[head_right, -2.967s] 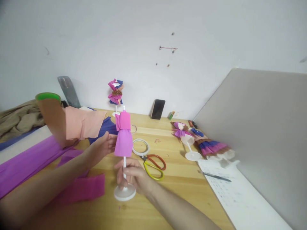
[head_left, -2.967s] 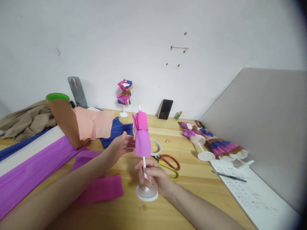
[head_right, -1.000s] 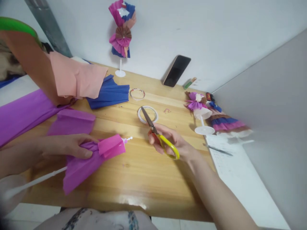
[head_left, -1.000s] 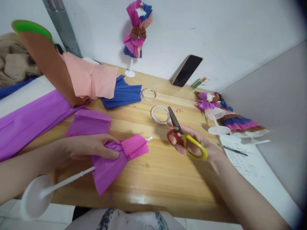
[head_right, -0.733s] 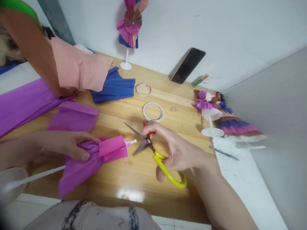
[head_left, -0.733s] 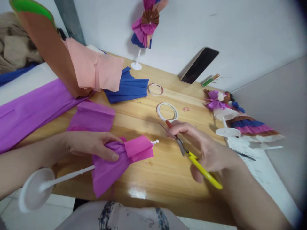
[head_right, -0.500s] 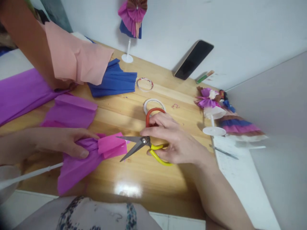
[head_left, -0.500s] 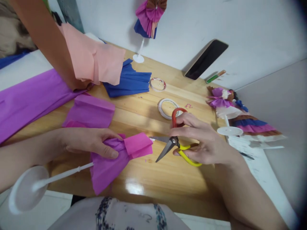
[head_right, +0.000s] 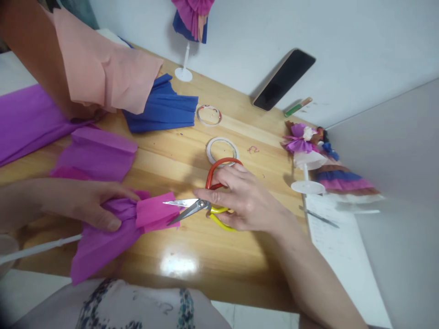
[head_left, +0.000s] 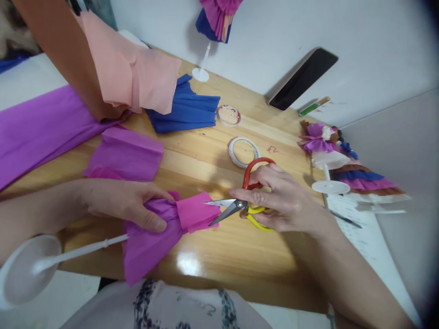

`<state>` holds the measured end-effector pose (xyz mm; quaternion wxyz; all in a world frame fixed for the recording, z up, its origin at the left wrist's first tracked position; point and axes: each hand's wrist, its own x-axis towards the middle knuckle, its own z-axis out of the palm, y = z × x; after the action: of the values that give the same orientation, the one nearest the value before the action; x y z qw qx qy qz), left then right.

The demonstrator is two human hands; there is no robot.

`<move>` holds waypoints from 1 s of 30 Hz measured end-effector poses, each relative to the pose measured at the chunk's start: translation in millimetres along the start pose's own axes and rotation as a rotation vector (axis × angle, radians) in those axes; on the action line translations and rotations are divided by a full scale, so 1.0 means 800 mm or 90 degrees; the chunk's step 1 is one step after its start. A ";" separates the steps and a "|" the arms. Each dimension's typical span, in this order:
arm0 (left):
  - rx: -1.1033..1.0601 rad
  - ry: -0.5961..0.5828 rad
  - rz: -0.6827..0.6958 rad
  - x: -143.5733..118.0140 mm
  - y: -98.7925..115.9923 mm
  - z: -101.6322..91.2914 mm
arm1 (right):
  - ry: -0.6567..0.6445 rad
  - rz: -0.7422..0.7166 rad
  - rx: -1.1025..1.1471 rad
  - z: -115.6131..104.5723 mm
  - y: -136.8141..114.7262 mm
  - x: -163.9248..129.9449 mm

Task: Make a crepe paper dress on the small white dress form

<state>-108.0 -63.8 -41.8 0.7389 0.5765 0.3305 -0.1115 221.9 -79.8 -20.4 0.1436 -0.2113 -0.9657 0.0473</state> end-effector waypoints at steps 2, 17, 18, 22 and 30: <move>-0.026 -0.025 -0.017 0.000 0.001 0.000 | 0.001 0.000 0.003 0.001 0.000 0.000; -0.078 -0.021 -0.039 -0.004 0.001 0.005 | -0.022 -0.010 -0.057 0.001 -0.002 0.002; -0.075 -0.018 -0.046 -0.004 0.001 0.005 | -0.022 -0.014 -0.061 0.001 -0.002 0.001; -0.057 -0.011 -0.052 -0.001 -0.001 0.003 | -0.026 -0.028 -0.091 -0.002 -0.004 0.002; -0.075 -0.043 -0.035 0.002 -0.004 0.000 | 0.001 -0.014 -0.150 0.000 -0.012 -0.002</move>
<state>-108.3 -64.4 -45.3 0.7792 0.5184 0.3270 -0.1311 219.6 -89.0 -19.3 0.1188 -0.2162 -0.9667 -0.0685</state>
